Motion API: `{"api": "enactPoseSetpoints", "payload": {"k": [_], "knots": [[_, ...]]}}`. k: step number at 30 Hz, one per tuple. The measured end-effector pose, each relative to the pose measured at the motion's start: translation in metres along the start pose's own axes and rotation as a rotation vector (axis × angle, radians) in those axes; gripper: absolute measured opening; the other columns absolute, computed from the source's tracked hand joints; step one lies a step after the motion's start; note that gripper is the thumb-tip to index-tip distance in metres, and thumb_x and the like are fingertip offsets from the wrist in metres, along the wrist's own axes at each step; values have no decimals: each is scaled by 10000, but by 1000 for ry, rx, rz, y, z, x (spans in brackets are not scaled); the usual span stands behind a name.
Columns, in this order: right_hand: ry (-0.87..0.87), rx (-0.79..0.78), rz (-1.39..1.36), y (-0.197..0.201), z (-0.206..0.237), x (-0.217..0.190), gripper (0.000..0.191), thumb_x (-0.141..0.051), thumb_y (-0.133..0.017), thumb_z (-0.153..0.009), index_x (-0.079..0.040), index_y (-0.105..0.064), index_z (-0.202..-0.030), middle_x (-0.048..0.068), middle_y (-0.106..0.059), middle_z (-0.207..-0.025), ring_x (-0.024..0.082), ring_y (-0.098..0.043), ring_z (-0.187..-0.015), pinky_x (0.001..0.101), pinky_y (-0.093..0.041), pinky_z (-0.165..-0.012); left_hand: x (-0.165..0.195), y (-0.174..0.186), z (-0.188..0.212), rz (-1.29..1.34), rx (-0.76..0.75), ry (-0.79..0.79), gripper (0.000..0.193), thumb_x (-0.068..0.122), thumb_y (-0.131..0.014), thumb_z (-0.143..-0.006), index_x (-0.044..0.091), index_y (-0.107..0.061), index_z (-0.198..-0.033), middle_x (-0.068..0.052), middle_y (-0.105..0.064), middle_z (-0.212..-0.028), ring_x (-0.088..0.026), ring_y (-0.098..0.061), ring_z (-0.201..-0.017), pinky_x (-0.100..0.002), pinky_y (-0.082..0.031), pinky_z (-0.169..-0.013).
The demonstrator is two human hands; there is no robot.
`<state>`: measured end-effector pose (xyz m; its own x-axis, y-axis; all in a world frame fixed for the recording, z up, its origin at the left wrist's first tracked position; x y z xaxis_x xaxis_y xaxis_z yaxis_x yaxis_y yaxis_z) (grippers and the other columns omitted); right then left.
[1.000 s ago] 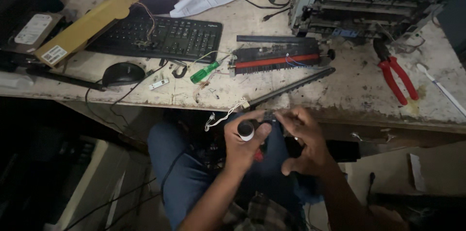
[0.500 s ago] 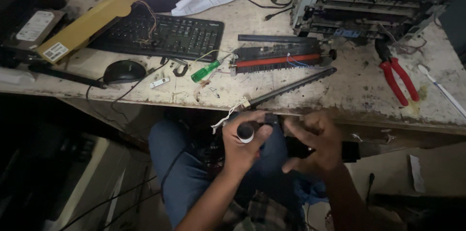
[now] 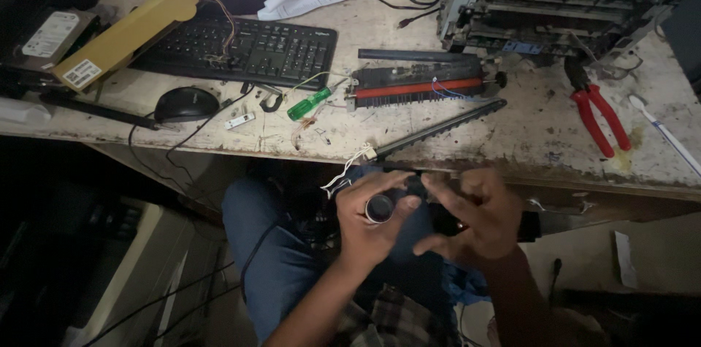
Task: The person works at a cluttered desk, handling a small white tube and a red-and-white tube, then uses a screwdriver to manipulate a long metallic component with wires. They wipe the component with a cloth and continue adjusting parts on the desk.
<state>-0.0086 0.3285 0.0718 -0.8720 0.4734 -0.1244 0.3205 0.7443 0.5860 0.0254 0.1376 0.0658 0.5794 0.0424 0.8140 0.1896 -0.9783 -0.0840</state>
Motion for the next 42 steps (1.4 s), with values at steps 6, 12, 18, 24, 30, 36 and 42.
{"api": "enactPoseSetpoints", "payload": {"k": [6, 12, 18, 24, 30, 36, 42], "knots": [[-53, -190, 190, -5, 16, -11, 933, -791, -806, -601, -235, -654, -1336, -30, -448, -650, 126, -371, -518, 305, -327, -445, 1, 2, -4, 7, 94, 11, 263, 30, -837, -852, -38, -748, -1091, -129, -780, -1051, -187, -744, -954, -298, -572, -878], [-108, -5, 162, 6, 13, -22, 894, -743, -766, -592, -224, -681, -1314, 20, -572, -803, 134, -506, -634, 307, -438, -539, -1, 4, -1, 34, 69, 61, 223, 27, -825, -858, -42, -755, -1057, -132, -781, -1046, -186, -723, -938, -296, -557, -880], [-114, 2, 73, 6, -3, -33, 879, -786, -703, -719, -201, -642, -1372, 34, -593, -973, 166, -582, -800, 325, -505, -673, 8, -1, -4, -20, 26, -3, 254, 24, -831, -838, -20, -749, -1075, -124, -779, -1040, -184, -733, -924, -295, -564, -856], [-246, -40, -51, 1, -3, -19, 903, -825, -648, -701, -180, -681, -1332, 50, -494, -909, 125, -542, -684, 296, -453, -583, 10, -1, 0, 10, -13, 11, 294, 27, -838, -827, -16, -758, -1107, -120, -770, -995, -180, -708, -867, -292, -560, -813], [-521, 46, -374, -5, 21, 1, 777, -821, -479, -947, -198, -704, -1355, -19, -513, -919, 101, -456, -656, 245, -342, -552, 0, 2, 1, 6, 24, -23, 277, 76, -853, -836, -17, -758, -1078, -142, -780, -1053, -199, -720, -894, -309, -564, -855], [-858, 53, -1211, -37, 52, 2, 931, -723, -624, -932, 105, -624, -1359, 46, -391, -834, 149, -331, -610, 338, -297, -583, -5, 5, 2, 39, 12, 11, 270, 88, -850, -846, -27, -745, -1066, -153, -781, -1062, -228, -734, -949, -324, -565, -890], [-581, 125, -1494, -40, 61, 1, 962, -778, -429, -975, 62, -610, -1409, -16, -416, -888, 114, -381, -682, 279, -318, -626, -6, 6, 4, 96, -29, 68, 288, 89, -842, -844, -33, -746, -1086, -151, -773, -1061, -209, -716, -916, -309, -561, -854]]}}
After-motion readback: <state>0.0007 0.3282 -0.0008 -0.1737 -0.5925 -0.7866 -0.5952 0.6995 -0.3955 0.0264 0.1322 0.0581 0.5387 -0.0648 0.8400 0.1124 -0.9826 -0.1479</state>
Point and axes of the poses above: each hand's wrist, its own z-axis away from the middle knuckle, its own y-axis out of the back of the hand, x = y × z, the point moved 3 cm from there along -z, towards the middle knuckle
